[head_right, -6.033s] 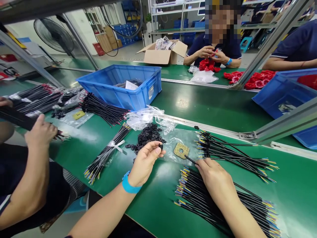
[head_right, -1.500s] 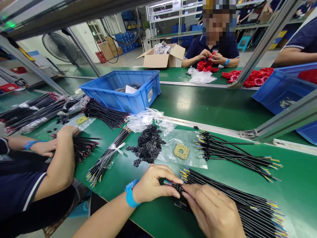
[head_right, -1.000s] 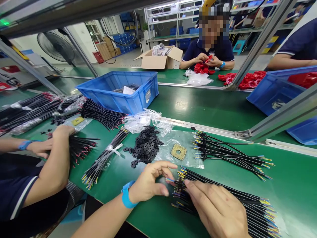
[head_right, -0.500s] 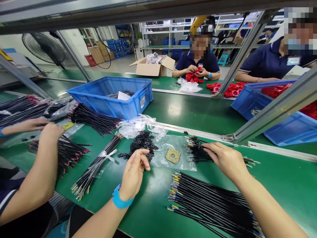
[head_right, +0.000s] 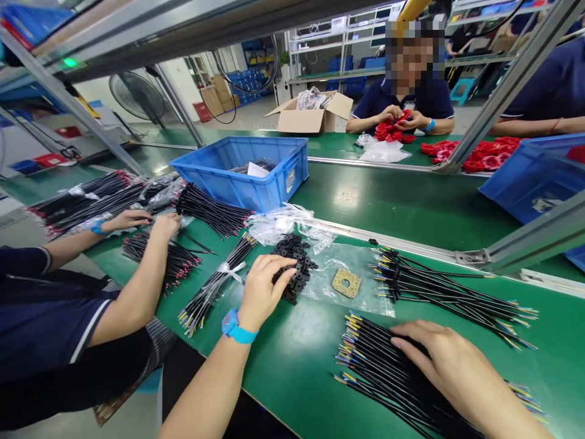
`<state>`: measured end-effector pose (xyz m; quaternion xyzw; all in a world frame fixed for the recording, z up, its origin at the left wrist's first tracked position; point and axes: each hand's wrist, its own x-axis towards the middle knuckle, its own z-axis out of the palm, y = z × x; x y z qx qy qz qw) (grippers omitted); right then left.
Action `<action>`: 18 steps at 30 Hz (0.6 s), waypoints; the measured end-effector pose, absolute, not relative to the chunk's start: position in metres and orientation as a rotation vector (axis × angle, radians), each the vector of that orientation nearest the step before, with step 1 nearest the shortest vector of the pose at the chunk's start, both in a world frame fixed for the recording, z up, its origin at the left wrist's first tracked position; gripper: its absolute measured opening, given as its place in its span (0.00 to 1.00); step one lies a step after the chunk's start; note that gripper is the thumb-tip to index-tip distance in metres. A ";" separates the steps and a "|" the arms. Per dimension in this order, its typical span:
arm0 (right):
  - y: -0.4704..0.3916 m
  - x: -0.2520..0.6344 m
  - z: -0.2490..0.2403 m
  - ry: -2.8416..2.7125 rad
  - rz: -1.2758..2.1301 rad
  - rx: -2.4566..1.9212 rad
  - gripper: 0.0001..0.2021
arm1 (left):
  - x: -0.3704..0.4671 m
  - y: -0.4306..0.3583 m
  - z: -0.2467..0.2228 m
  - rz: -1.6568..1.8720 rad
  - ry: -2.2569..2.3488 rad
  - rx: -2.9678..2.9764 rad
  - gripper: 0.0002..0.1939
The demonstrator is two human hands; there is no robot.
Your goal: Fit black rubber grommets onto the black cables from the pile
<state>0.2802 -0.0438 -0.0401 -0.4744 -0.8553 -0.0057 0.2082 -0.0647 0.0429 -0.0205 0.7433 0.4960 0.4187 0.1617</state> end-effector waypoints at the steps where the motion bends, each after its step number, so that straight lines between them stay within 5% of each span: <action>1: -0.043 0.280 -0.041 -2.367 0.025 -1.304 0.20 | -0.068 0.045 -0.021 1.088 1.487 2.226 0.07; 10: -0.045 0.263 -0.038 -2.080 0.298 -1.443 0.18 | -0.055 0.035 -0.025 0.398 1.734 2.490 0.11; 14: -0.038 0.254 -0.047 -2.055 0.059 -1.482 0.18 | -0.050 0.033 -0.025 0.391 1.601 2.475 0.03; 18: -0.028 0.247 -0.056 -2.133 -0.135 -1.426 0.12 | -0.046 0.031 -0.030 0.549 1.348 2.376 0.06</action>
